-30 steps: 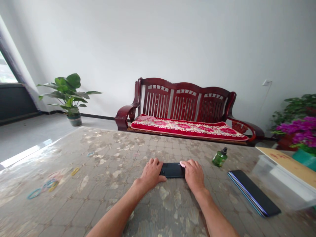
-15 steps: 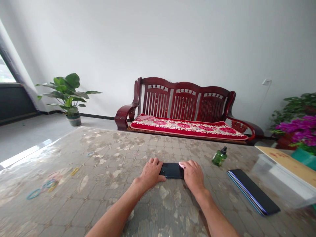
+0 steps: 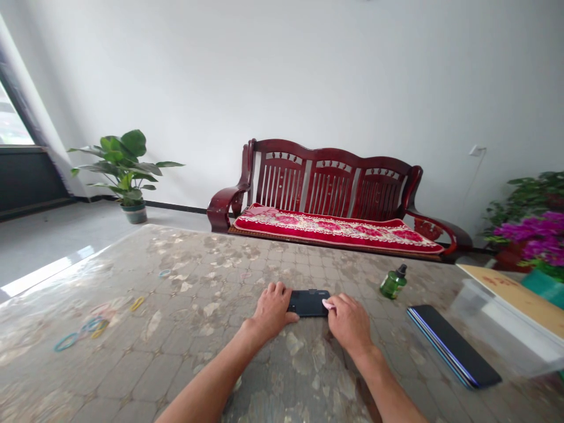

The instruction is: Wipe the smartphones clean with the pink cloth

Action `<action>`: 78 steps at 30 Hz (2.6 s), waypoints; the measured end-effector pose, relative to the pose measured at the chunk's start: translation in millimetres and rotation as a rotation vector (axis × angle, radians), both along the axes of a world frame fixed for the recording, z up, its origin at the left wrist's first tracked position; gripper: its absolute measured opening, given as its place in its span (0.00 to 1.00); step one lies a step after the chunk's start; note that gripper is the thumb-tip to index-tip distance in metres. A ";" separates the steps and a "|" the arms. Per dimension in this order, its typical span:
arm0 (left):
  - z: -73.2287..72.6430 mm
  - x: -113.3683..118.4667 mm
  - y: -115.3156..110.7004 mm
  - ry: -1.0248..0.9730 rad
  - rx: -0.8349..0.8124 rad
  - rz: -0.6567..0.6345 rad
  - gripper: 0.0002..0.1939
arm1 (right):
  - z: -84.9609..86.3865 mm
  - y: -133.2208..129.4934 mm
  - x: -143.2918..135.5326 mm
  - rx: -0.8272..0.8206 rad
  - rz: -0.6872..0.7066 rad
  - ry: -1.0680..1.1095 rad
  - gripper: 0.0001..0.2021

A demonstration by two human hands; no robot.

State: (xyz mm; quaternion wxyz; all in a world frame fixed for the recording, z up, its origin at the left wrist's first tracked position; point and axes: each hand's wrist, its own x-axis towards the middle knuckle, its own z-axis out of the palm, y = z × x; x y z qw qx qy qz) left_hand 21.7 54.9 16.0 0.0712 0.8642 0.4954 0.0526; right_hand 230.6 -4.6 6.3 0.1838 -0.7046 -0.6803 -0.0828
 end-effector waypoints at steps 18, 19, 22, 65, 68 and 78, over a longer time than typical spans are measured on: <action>-0.8 11.1 -7.7 0.000 0.068 0.129 0.25 | -18.2 4.5 -9.6 0.103 0.203 0.069 0.14; -1.0 11.5 -8.2 0.001 0.071 0.135 0.25 | -18.8 3.4 -13.6 0.095 0.256 0.081 0.14; -1.1 11.5 -9.5 0.002 0.076 0.152 0.24 | -18.9 2.1 -26.6 0.082 0.368 0.090 0.13; -6.0 6.9 -2.8 -0.110 -0.118 -0.060 0.05 | -6.7 1.4 -22.7 0.103 0.402 0.026 0.10; -5.9 6.9 -4.4 -0.111 -0.120 -0.052 0.06 | -5.6 0.3 -22.5 0.104 0.461 0.024 0.11; -8.0 10.0 -19.9 -0.185 -0.131 -0.160 0.06 | -16.3 9.9 -5.9 0.124 0.259 0.049 0.13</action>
